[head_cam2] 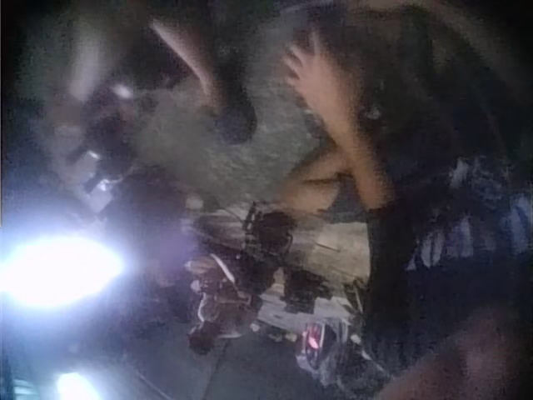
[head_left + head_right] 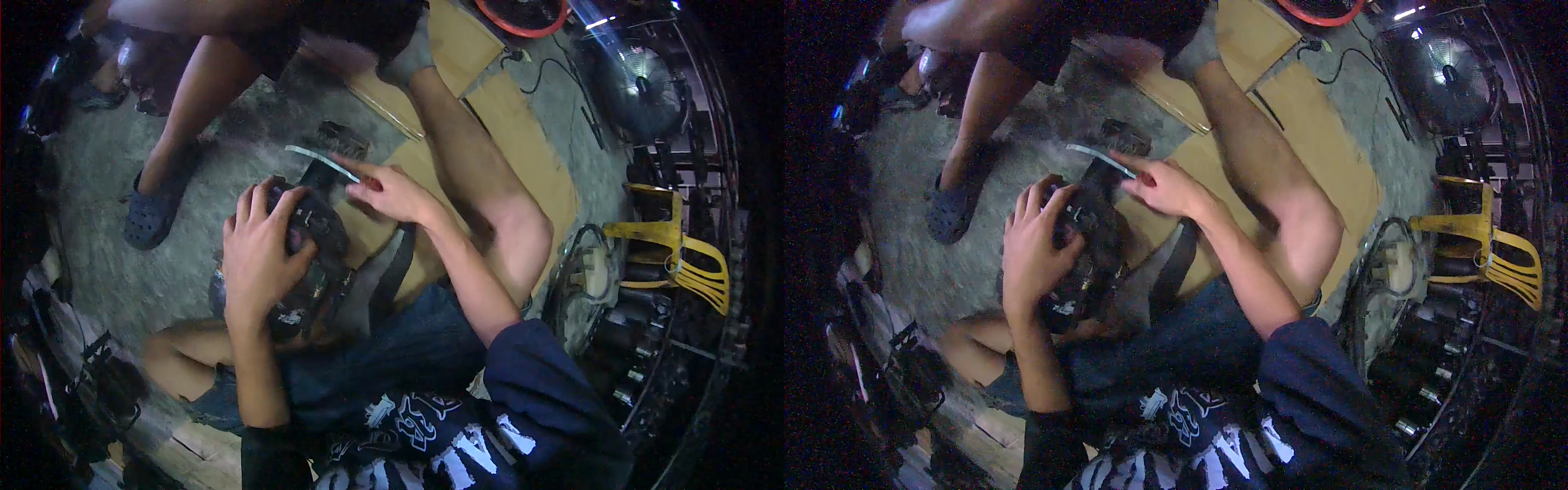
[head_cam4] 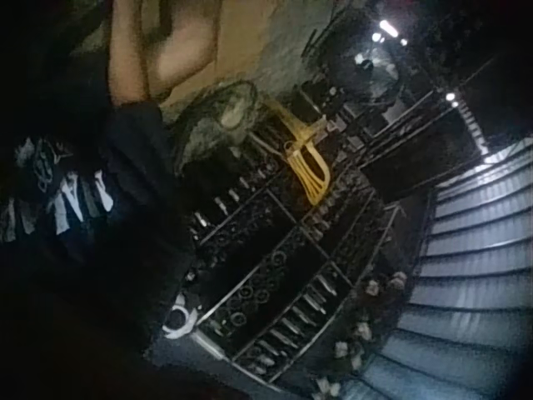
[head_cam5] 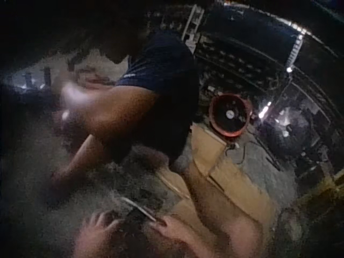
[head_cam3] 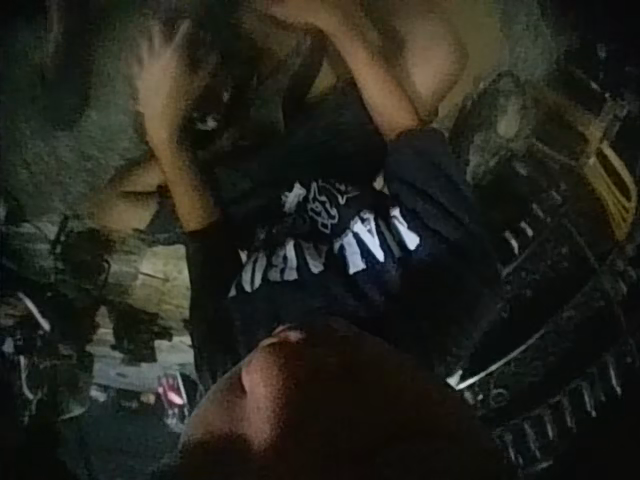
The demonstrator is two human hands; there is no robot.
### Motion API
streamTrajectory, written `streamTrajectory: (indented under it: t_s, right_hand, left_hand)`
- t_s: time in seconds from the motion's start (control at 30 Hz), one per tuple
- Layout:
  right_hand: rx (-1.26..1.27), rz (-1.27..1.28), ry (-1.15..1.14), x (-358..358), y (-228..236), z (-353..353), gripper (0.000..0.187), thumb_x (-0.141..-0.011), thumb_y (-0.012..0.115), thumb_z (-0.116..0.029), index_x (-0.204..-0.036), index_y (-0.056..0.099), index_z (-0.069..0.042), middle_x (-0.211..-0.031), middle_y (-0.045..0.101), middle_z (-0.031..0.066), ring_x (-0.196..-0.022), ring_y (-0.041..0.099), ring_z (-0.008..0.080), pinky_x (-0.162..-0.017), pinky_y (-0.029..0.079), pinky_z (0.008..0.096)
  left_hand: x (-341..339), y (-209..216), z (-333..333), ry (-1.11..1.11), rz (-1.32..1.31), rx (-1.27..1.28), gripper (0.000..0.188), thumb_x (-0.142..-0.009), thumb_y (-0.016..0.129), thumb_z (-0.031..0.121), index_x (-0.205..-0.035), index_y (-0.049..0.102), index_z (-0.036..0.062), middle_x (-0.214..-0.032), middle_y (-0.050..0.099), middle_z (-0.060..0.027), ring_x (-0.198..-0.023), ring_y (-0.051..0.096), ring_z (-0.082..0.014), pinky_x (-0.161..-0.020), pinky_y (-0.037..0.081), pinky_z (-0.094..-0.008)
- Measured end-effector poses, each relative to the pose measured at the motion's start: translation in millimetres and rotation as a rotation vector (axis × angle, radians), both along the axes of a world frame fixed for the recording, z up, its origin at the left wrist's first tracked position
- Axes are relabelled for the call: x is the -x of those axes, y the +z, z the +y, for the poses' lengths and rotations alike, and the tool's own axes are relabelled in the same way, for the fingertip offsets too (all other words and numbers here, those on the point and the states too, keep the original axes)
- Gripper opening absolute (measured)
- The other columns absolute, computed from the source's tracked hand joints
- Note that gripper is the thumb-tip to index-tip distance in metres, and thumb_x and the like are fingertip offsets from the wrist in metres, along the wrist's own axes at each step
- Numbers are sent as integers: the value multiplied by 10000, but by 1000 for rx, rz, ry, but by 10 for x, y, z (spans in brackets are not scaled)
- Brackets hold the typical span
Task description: The worker is disassembling and cleaning air spring components for vehicle suspension maintenance.
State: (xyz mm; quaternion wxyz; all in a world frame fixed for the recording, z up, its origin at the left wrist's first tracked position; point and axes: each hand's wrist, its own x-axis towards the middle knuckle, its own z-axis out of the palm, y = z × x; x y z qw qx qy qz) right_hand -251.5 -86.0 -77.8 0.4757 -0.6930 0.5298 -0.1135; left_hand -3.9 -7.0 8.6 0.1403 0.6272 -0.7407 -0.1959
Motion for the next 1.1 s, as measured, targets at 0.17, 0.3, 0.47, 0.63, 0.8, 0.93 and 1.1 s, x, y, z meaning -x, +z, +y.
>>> streamTrajectory:
  t_s: [0.17, 0.3, 0.47, 0.63, 0.8, 0.93, 1.1]
  right_hand:
    - [-126, -275, 162, -4, 73, 64, 577, -998, 652, -190, -1540, 485, -294, -816, 647, 66, -747, 523, 126, -746, 505, 316]
    - [2, 60, 15, -31, 68, 30, 589, -993, 668, -211, -1543, 478, -301, -795, 650, 96, -727, 532, 140, -727, 510, 328]
    - [-101, -160, 97, -27, -39, 44, 635, -997, 654, -136, -1576, 436, -278, -829, 606, -35, -751, 493, 94, -713, 480, 289]
    - [-37, -396, 114, -24, -76, 12, 620, -971, 695, -139, -1544, 485, -246, -802, 630, 4, -729, 490, 104, -711, 493, 298]
    - [18, -200, 83, -78, 20, -6, 591, -955, 712, -138, -1510, 532, -230, -753, 630, 10, -692, 496, 94, -682, 492, 305]
    - [-138, -212, 67, -81, 76, 19, 595, -966, 670, -92, -1526, 518, -223, -734, 540, -47, -688, 440, 53, -643, 443, 256]
    - [-8, -134, 60, -71, 38, 4, 608, -963, 670, -87, -1531, 510, -233, -717, 524, -46, -665, 436, 61, -632, 442, 259]
  left_hand:
    - [-1, 7, 25, -4, -12, -8, 656, -723, 737, 187, -1365, 599, 166, -1447, 519, -136, -1369, 463, -366, -1086, 410, -502]
    - [15, 20, 28, -2, -9, -9, 670, -714, 757, 200, -1365, 600, 175, -1449, 520, -143, -1376, 458, -367, -1087, 402, -511]
    - [-12, 14, 6, -8, -11, -41, 669, -720, 761, 217, -1368, 599, 187, -1452, 519, -158, -1388, 448, -369, -1086, 399, -520]
    - [-3, -15, 15, -4, -22, 14, 654, -727, 741, 202, -1365, 601, 181, -1446, 523, -149, -1369, 462, -372, -1078, 411, -508]
    - [-16, -6, 10, -9, -28, 7, 650, -733, 723, 203, -1371, 599, 178, -1449, 521, -155, -1367, 464, -375, -1083, 411, -507]
    - [-18, -6, 13, -14, 2, 14, 645, -735, 709, 198, -1370, 601, 176, -1452, 521, -151, -1368, 464, -374, -1082, 413, -509]
    - [-12, -6, 9, -10, -8, 26, 643, -731, 710, 191, -1365, 603, 175, -1450, 524, -141, -1373, 464, -365, -1083, 415, -508]
